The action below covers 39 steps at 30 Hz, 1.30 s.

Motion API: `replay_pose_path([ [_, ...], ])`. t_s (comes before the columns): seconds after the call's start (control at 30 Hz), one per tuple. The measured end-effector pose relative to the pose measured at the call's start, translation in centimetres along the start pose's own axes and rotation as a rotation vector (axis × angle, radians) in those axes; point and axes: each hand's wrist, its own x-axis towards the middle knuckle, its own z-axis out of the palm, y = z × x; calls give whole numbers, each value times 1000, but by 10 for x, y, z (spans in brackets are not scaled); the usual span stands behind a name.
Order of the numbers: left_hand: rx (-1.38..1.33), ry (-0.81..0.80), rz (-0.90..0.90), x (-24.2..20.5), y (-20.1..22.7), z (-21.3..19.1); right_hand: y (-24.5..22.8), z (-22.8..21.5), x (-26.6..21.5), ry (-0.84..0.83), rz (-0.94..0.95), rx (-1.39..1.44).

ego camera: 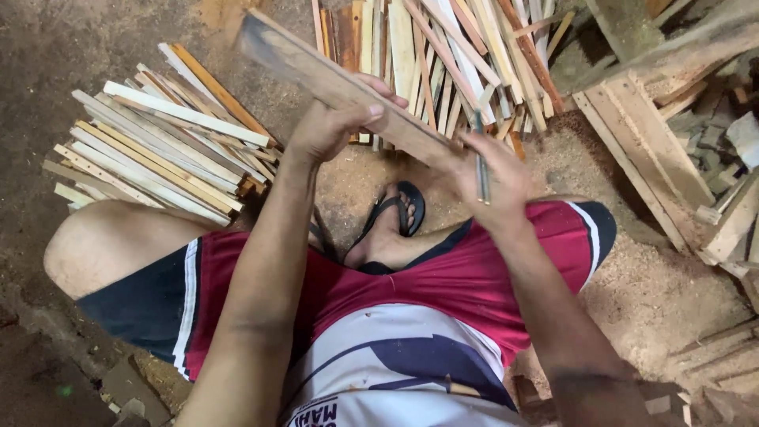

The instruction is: Marking thin wooden strips with a pencil for measurement or cutting while sitting on a workshop floor.

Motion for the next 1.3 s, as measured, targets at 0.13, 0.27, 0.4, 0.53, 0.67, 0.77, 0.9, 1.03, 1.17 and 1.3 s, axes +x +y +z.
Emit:
replay_pose_path([
  [0.13, -27, -2, -132, 8, -23, 12, -14, 24, 5, -271, 172, -137],
  [0.27, 46, 146, -291, 13, -32, 16, -21, 25, 7, -180, 534, 278],
  [0.4, -54, 167, -300, 19, -49, 12, -16, 26, 4, -19, 909, 540],
  [0.53, 15, 332, -297, 7, -49, 10, -13, 50, 3, -63, 817, 383],
  [0.67, 88, 664, -258, -13, -62, -29, 2, 108, 7, -202, 590, 107],
  [0.77, 211, 942, -238, -41, -49, -61, -6, 164, 11, -268, 584, 187],
  [0.9, 763, 1329, -161, -91, -31, -113, -34, 235, 16, -372, 599, 410],
  [1.03, 775, 1409, -195, -147, 20, -129, -72, 295, 14, -472, 513, 454],
  [1.17, 1086, 1685, -261, -203, 38, -151, -122, 331, 17, -580, 544, 506],
  [1.3, 1460, 1708, -857, -248, 24, -189, -154, 345, 18, -741, 614, 381],
])
